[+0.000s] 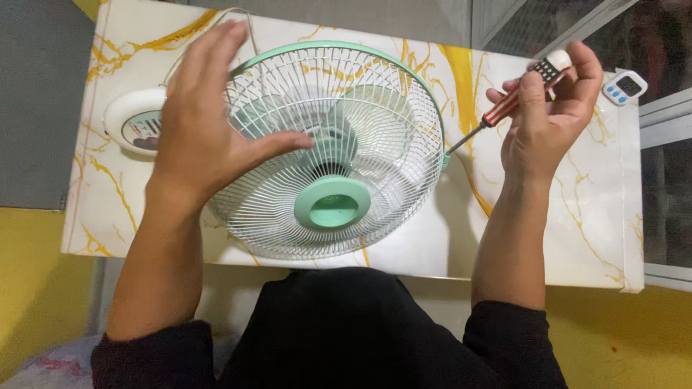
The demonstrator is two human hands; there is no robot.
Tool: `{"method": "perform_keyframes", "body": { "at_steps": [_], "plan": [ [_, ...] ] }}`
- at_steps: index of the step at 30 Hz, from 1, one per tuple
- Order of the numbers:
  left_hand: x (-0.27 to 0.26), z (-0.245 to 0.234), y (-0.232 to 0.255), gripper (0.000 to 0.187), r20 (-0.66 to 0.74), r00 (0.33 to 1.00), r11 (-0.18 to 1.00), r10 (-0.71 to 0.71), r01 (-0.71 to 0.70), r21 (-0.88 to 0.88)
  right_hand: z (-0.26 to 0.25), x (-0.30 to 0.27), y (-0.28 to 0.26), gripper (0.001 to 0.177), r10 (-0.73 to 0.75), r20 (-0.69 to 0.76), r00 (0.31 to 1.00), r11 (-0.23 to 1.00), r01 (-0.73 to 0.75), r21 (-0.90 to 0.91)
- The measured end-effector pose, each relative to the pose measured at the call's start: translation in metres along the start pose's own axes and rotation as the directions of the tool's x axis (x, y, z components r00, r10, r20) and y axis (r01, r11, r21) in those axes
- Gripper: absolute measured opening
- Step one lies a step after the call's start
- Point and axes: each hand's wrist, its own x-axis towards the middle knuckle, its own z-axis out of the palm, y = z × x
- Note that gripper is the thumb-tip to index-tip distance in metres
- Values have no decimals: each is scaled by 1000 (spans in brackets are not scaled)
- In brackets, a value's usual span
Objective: The person uses a screwdriver to tighten a screw on the front grill of a small green table fan. They hold the fan steady with one hand while turning the screwdriver with the other, repeating the action multiple times.
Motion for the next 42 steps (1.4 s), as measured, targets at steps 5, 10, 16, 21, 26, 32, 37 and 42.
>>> {"method": "perform_keyframes", "body": {
  "at_steps": [5,10,16,21,26,32,37,42],
  "plan": [
    [25,2,17,114,119,984,989,-134,141,-48,-3,-4,4,44,-75,38,996,997,75,-20],
    [16,4,12,101,42,993,987,-106,110,-120,-8,-8,-3,46,43,4,999,997,-43,59],
    [-23,-3,-19,92,19,987,926,-161,158,-343,-6,-8,3,45,50,9,999,996,-51,77],
    [-72,15,-31,96,-59,945,832,-321,252,-495,-2,-11,6,44,-58,53,997,993,63,-96],
    [-111,35,-37,107,110,873,424,-476,337,-840,4,-10,10,41,-58,-64,996,997,56,-45],
    [-122,31,-45,104,136,892,481,-431,355,-802,-14,-15,15,39,-114,-53,992,983,105,-153],
    [-90,3,-47,117,4,979,840,-202,176,-513,1,-21,7,36,-114,-94,989,985,101,-136],
    [-40,-12,-35,111,-82,997,930,-3,-27,-366,26,-21,2,32,-183,-156,971,956,139,-257]
  ]
}}
